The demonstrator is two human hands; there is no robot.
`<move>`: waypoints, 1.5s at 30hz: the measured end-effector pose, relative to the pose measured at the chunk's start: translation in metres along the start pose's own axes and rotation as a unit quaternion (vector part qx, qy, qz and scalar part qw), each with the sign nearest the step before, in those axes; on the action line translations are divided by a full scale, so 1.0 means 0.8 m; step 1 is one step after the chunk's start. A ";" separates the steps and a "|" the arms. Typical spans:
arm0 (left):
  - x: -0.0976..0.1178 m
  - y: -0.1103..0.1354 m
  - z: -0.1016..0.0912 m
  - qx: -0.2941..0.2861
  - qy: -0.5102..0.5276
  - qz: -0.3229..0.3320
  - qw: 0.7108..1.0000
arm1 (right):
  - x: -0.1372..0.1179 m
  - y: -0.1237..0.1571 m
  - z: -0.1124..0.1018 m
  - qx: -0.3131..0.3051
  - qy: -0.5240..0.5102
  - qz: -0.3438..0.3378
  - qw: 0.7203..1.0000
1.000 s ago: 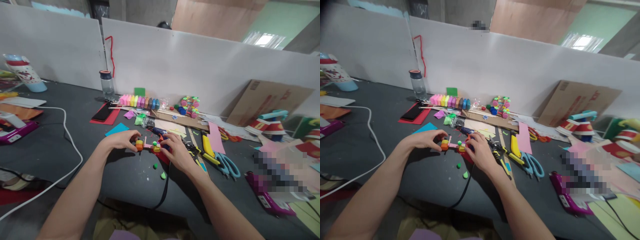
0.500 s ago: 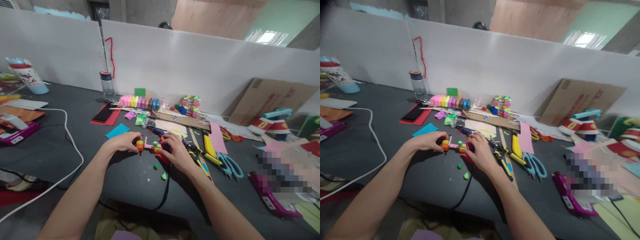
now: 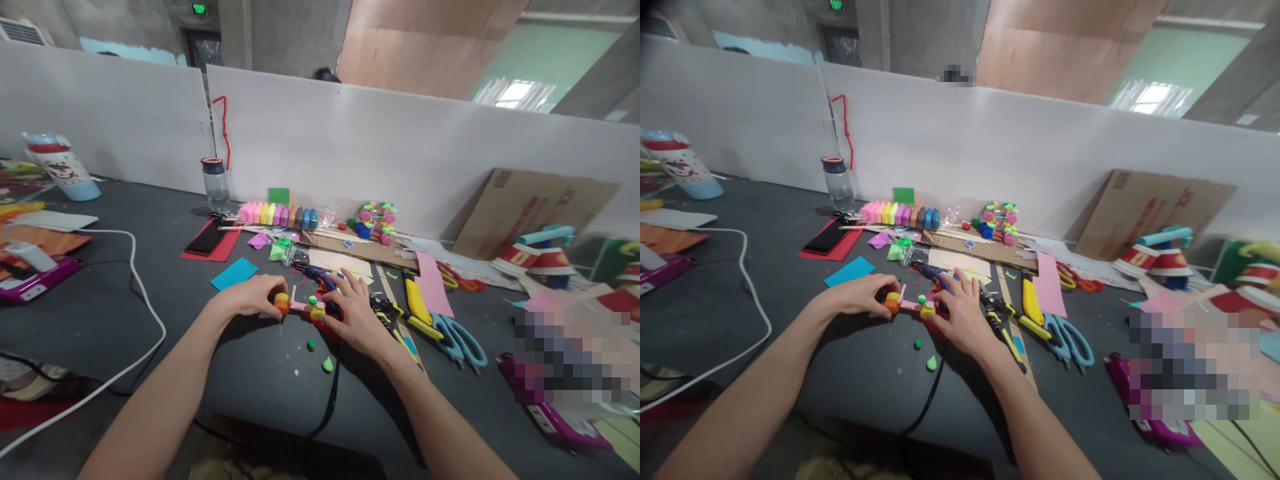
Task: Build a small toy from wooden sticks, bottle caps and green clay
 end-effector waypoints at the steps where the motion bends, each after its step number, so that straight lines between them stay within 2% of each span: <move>1: 0.003 0.000 0.000 0.004 -0.001 0.005 1.000 | 0.000 0.001 0.001 -0.004 0.001 0.001 1.000; 5: 0.020 -0.003 0.005 0.031 -0.017 0.013 0.999 | 0.001 0.001 0.006 -0.011 0.006 0.000 1.000; 10: 0.037 -0.006 0.009 0.069 -0.046 -0.007 0.997 | -0.001 0.001 0.007 -0.009 0.010 -0.002 1.000; 19: 0.044 -0.010 0.017 0.102 -0.099 -0.058 0.988 | -0.005 0.002 0.006 0.000 0.015 -0.005 1.000; 30: 0.047 -0.008 0.015 0.081 -0.099 -0.071 0.989 | -0.005 0.002 0.007 0.009 0.019 -0.012 1.000; 39: 0.041 -0.007 0.014 0.050 -0.099 -0.049 0.993 | -0.003 0.002 0.009 0.007 0.016 -0.011 1.000; 45: 0.040 -0.006 0.014 0.055 -0.081 -0.037 0.995 | -0.005 0.003 0.006 0.001 0.010 -0.015 1.000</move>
Point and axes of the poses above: each hand's wrist, its own y-axis away from the middle knuckle, its own z-axis out of the palm, x = y × z, the point moved 5 cm from there along -y, towards the middle knuckle, and after that the axes turned 4 degrees about -z, right-handed, at the moved point
